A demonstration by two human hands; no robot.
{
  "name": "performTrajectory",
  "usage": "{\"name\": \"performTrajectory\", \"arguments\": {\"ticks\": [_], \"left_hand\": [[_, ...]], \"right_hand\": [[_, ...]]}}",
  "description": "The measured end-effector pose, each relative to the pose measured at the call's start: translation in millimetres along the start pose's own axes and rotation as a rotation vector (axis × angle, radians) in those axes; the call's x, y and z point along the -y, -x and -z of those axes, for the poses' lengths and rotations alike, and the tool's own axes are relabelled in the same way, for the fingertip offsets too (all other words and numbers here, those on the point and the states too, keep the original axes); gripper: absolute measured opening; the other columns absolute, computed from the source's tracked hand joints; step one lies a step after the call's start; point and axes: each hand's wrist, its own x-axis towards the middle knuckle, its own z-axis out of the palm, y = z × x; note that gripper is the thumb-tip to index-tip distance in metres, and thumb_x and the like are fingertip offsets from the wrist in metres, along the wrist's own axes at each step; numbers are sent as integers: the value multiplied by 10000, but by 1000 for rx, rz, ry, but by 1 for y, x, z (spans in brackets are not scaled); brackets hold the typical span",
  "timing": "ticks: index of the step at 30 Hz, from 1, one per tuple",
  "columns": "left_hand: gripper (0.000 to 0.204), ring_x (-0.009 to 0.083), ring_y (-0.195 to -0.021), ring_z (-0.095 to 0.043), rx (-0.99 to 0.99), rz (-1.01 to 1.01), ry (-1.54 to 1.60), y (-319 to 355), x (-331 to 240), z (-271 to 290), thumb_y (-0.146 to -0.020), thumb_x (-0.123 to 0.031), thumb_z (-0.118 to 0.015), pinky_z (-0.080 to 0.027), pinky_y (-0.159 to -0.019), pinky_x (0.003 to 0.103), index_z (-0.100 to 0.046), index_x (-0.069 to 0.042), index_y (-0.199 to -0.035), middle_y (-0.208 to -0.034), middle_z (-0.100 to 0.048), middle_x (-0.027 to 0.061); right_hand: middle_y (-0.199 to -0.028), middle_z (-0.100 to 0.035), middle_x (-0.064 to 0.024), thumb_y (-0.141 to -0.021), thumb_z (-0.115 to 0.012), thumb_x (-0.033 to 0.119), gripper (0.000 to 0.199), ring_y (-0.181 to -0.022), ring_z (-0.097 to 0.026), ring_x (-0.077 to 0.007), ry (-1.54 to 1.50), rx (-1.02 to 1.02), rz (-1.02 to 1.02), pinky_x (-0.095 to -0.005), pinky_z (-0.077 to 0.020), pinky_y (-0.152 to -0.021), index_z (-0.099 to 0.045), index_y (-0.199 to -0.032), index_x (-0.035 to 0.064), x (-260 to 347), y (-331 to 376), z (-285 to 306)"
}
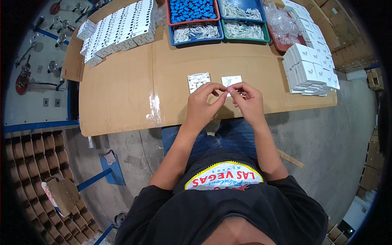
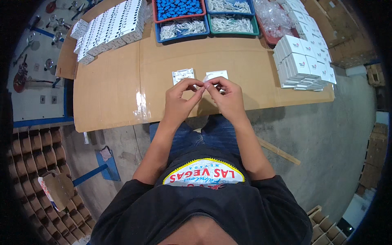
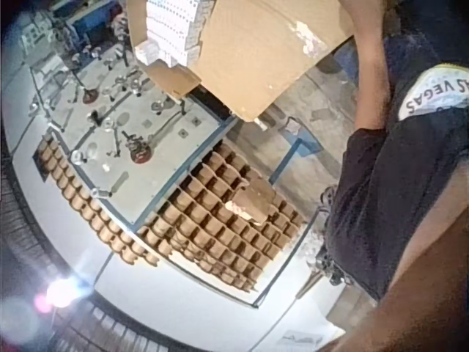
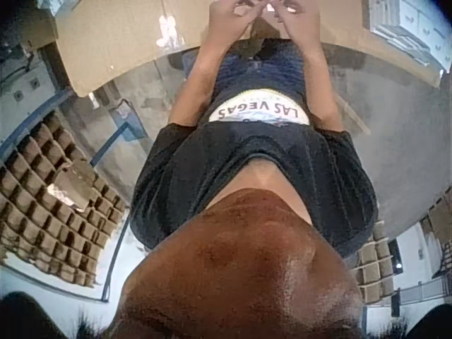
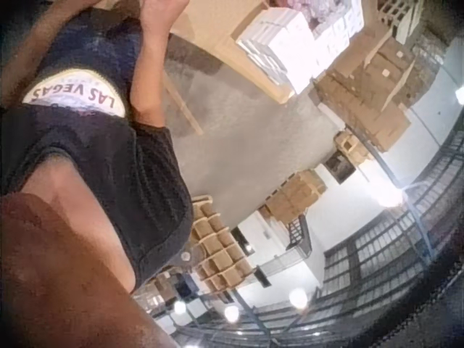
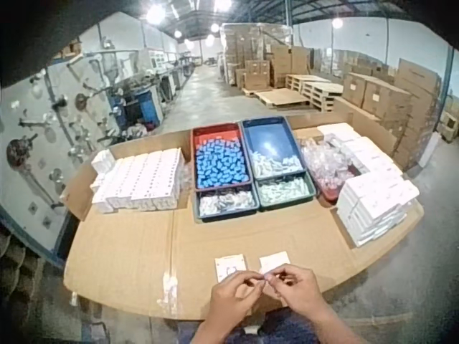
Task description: Assembling internal electronic parts into a plastic housing and packaging the finished items into small white boxes.
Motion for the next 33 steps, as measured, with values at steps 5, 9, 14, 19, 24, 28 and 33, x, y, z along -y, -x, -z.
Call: {"name": "performTrajectory", "arguments": {"ticks": [5, 9, 14, 19, 24, 28, 33], "left_hand": [[110, 149, -853, -693, -79, 170, 5, 5, 1, -13, -923, -65, -734, -548, -750, 262, -715, -14, -1018, -983, -720, 75], [108, 121, -867, -677, -279, 359, 518, 18, 13, -41, -975, -81, -692, -557, -780, 268, -671, -11, -1054, -1023, -696, 57], [124, 112, -880, -666, -203, 529, 703, 25, 14, -46, -1006, -113, -658, -554, -787, 277, -647, -23, -1091, -1066, -683, 57], [291, 105, -974, -647, -72, 781, 976, 15, 6, -26, -1044, -323, -592, -524, -811, 284, -658, -84, -1196, -1107, -692, 30], [326, 99, -997, -643, -76, 721, 953, 18, 13, -23, -1040, -328, -602, -495, -839, 279, -702, -81, -1227, -1102, -708, 6], [261, 101, -1021, -652, -214, 658, 918, 20, 17, -30, -1037, -252, -630, -502, -870, 279, -725, -68, -1196, -1121, -722, 29], [207, 113, -1040, -660, -257, 556, 939, 18, 18, -31, -1040, -218, -636, -515, -889, 293, -712, -69, -1163, -1168, -727, 70]], "right_hand": [[-828, -683, -22, -924, -735, 57, 67, -626, -589, -74, 153, -122, 187, -224, -443, -535, -715, -967, 10, -10, -1, -7], [-825, -691, -89, -871, -749, 8, 103, -601, -659, -144, 305, -281, 363, -277, -509, -527, -687, -953, 8, -12, 0, -16], [-894, -693, -93, -850, -717, -38, 144, -712, -713, -188, 402, -280, 542, -294, -575, -611, -683, -984, 3, -7, -3, -13], [-984, -676, -104, -835, -684, -75, 179, -830, -713, -199, 331, -175, 515, -292, -590, -691, -683, -1002, -11, -6, 0, -8], [-1048, -653, -101, -839, -670, -91, 199, -949, -679, -198, 370, -3, 567, -283, -579, -819, -687, -1019, -9, -16, -1, -3], [-1079, -658, -86, -854, -677, -90, 276, -984, -667, -184, 142, -65, 483, -290, -581, -807, -651, -1118, -13, -14, 0, -17], [-1071, -674, -126, -923, -679, -56, 332, -903, -709, -174, -349, -16, -32, -283, -595, -772, -556, -1230, -21, -18, -1, -17]]}}
